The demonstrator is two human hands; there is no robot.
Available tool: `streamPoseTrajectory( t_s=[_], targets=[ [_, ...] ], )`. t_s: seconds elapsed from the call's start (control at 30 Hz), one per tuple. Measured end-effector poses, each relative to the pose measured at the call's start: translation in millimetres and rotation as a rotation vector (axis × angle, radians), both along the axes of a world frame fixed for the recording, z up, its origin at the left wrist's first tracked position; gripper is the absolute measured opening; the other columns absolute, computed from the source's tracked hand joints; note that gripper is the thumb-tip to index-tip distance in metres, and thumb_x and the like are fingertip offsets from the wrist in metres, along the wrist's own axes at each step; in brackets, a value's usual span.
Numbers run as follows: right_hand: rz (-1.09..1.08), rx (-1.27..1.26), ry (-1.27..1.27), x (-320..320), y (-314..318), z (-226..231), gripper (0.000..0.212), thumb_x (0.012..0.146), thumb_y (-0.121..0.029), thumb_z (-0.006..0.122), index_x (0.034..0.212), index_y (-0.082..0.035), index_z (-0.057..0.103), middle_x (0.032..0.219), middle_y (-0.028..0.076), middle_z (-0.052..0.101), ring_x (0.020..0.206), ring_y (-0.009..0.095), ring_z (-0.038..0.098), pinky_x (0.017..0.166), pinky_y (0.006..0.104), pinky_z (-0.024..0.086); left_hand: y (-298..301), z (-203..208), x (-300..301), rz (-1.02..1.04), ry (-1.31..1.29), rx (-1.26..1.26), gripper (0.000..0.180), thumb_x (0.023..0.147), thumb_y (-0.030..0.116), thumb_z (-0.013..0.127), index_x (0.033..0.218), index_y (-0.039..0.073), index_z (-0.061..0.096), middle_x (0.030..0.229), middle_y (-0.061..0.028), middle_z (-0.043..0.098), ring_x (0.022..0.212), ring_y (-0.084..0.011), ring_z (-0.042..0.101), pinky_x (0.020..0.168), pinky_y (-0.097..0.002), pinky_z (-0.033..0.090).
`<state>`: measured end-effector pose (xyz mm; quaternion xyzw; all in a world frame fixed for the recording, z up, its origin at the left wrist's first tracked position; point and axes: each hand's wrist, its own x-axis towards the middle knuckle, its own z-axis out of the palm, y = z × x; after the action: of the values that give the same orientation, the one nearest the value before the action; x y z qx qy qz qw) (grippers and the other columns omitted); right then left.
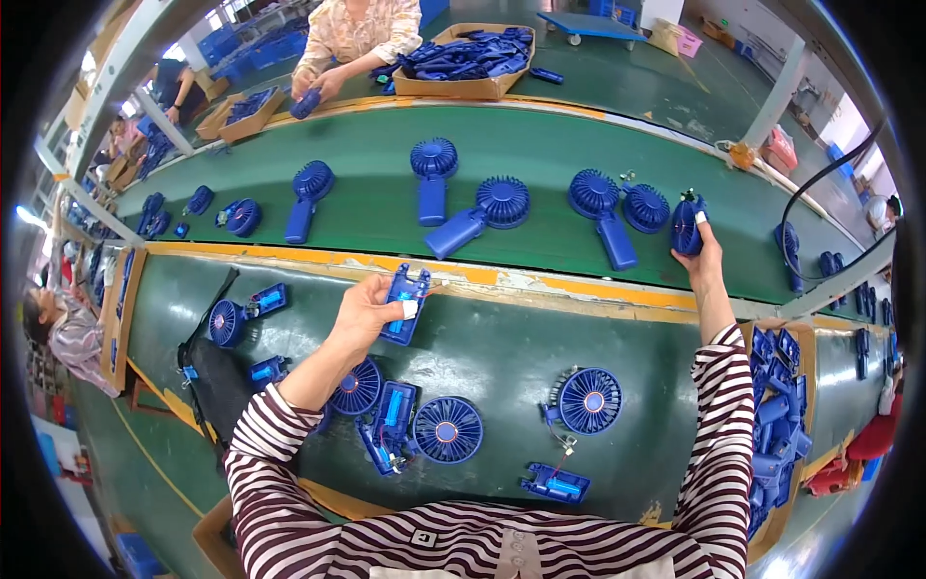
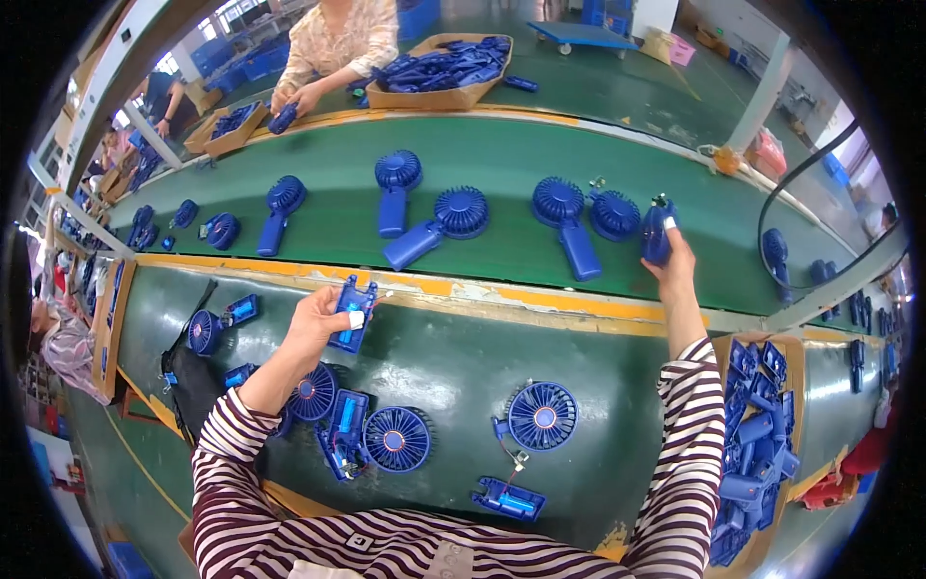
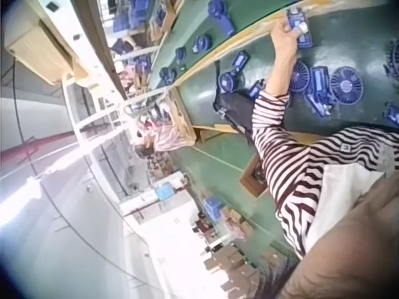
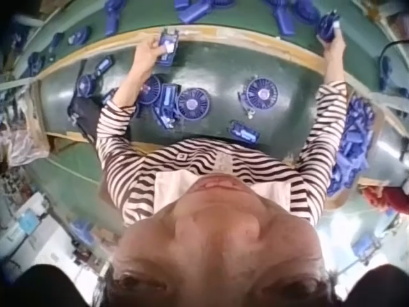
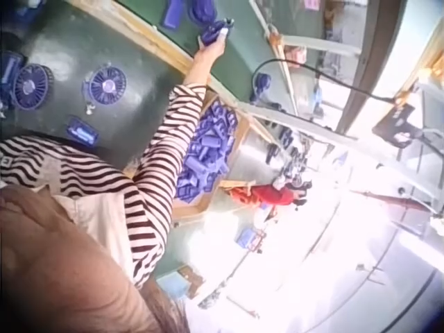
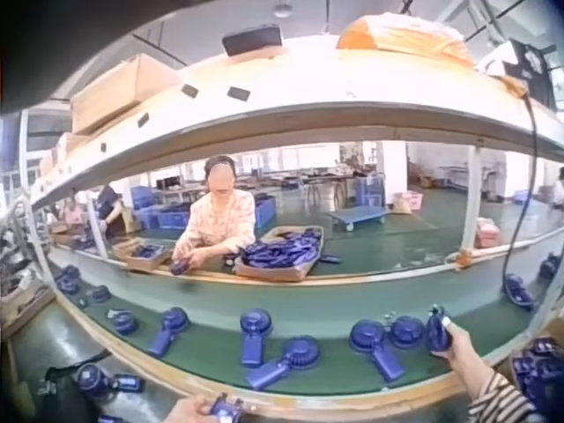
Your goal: The person assembles portable fans by connecting the wiring and circuit boards into the handle housings, pressing the plastic covers onto the handles by hand, and placing the assembled fans onto the conveyor belt.
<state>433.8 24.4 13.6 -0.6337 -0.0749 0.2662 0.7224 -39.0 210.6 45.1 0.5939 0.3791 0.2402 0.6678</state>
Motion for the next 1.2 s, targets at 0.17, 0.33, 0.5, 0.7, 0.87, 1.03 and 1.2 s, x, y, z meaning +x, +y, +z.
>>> streamPoseTrajectory(
  t_s=[0.17,0.33,0.5,0.7,0.87,1.03,1.2],
  targets=[
    [-0.352,-0.433,-0.649,73,-12,-31,0.077,0.07,-0.049,0.065,0.127,-0.004,0.04,0.108,0.011,0.054,0.097,0.021,0.052,0.08,0.0354,0.044,-7,5,15,-0.023,0.027,-0.028,0.031,0.071,0.001,0.066,0.099,-0.001,0.052,0.09,-0.0046,0.062,0.078,-0.0088,0.057,0.07,-0.0217,0.045],
    [-0.433,-0.982,-0.766,40,16,-16,0.084,0.064,-0.054,0.066,0.129,-0.01,0.037,0.125,0.019,0.041,0.111,0.036,0.044,0.09,0.0447,0.04,-6,4,-6,0.033,0.063,-0.004,0.029,0.072,0.001,0.066,0.097,-0.001,0.053,0.089,-0.0045,0.061,0.077,-0.0088,0.057,0.069,-0.0218,0.045],
    [-0.482,-1.099,-0.877,51,11,-25,0.085,0.063,-0.054,0.067,0.128,-0.009,0.036,0.124,0.017,0.038,0.111,0.038,0.041,0.087,0.0456,0.041,-7,3,-4,0.037,0.083,-0.008,0.03,0.071,0.001,0.067,0.097,-0.001,0.053,0.089,-0.0047,0.061,0.077,-0.0093,0.057,0.069,-0.0218,0.045],
    [-0.474,-1.09,-1.035,55,5,-33,0.08,0.068,-0.048,0.066,0.128,-0.004,0.034,0.125,0.024,0.034,0.11,0.042,0.039,0.088,0.0467,0.04,-11,5,1,0.032,0.102,-0.027,0.03,0.071,0.001,0.067,0.098,-0.002,0.053,0.09,-0.005,0.061,0.078,-0.0097,0.057,0.071,-0.0226,0.045],
    [-0.47,-1.017,-1.115,62,-10,-40,0.079,0.069,-0.045,0.066,0.127,-0.004,0.034,0.126,0.026,0.032,0.111,0.043,0.038,0.089,0.0467,0.038,-10,-2,3,0.0,0.084,-0.016,0.032,0.072,0.0,0.066,0.101,-0.002,0.052,0.092,-0.0053,0.062,0.08,-0.0098,0.058,0.073,-0.0221,0.045],
    [-0.47,-1.036,-1.166,45,-23,-34,0.072,0.072,-0.04,0.065,0.126,-0.003,0.036,0.124,0.024,0.036,0.11,0.041,0.04,0.09,0.0451,0.038,-16,6,9,-0.019,0.106,-0.016,0.034,0.071,0.001,0.067,0.102,-0.002,0.053,0.093,-0.005,0.062,0.082,-0.01,0.058,0.074,-0.0226,0.045],
    [-0.371,-0.731,-1.484,-15,-13,-14,0.058,0.075,-0.028,0.063,0.121,0.001,0.042,0.126,0.023,0.04,0.112,0.038,0.041,0.094,0.0438,0.035,-23,10,14,-0.027,0.096,-0.015,0.032,0.072,0.002,0.066,0.101,-0.002,0.053,0.094,-0.0049,0.062,0.084,-0.0105,0.057,0.075,-0.0234,0.045]
  ],
)
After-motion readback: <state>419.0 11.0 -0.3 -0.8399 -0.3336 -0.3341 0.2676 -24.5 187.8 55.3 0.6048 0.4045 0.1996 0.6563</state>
